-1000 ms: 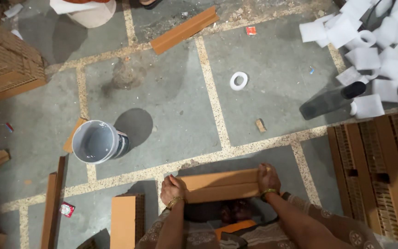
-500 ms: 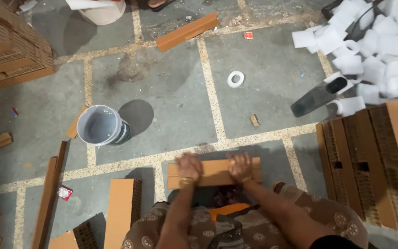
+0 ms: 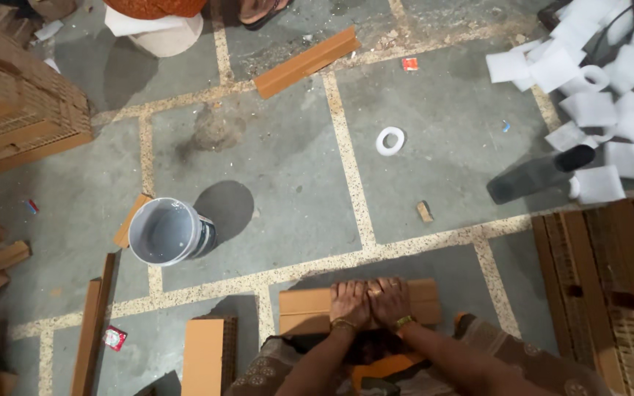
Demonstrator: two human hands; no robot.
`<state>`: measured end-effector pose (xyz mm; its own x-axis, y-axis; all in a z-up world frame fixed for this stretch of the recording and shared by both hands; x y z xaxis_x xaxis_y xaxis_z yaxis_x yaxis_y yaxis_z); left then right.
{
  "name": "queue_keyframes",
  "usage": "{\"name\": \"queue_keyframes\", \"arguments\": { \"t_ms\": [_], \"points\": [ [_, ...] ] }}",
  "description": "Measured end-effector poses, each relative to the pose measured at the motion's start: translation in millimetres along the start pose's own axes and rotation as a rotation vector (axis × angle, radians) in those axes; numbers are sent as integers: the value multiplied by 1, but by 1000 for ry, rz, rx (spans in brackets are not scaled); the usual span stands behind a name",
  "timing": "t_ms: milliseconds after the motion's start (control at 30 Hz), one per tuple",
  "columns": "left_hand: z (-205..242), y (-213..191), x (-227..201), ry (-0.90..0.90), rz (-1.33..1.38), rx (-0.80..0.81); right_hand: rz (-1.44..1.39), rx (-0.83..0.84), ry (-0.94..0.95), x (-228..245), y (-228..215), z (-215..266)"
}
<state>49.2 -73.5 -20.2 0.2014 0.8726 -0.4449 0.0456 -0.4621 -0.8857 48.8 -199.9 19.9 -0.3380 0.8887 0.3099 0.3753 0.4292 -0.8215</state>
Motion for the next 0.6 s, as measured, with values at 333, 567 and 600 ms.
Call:
{"name": "queue_keyframes", "arguments": {
  "t_ms": [333,567,600],
  "points": [
    [10,-53,57,-200,-163,-64,375,-140,-61,-21,-27,2],
    [28,-94,154,-751,-228,-246,249,-123,605,-93,-44,19],
    [24,-85,161,-760,-212,-239,191,-85,664,-98,-40,19]
  ]
}}
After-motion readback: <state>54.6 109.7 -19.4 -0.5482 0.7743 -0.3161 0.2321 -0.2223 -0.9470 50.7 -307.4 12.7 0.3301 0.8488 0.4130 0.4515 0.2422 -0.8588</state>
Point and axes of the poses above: each hand's wrist, its own z-axis away from the middle knuckle, its own y-axis out of the palm, x = y × z, the point moved 4 cm from there along -z, towards the middle knuckle, and after that the axes turned 14 degrees about -x, right-handed, at the moved point
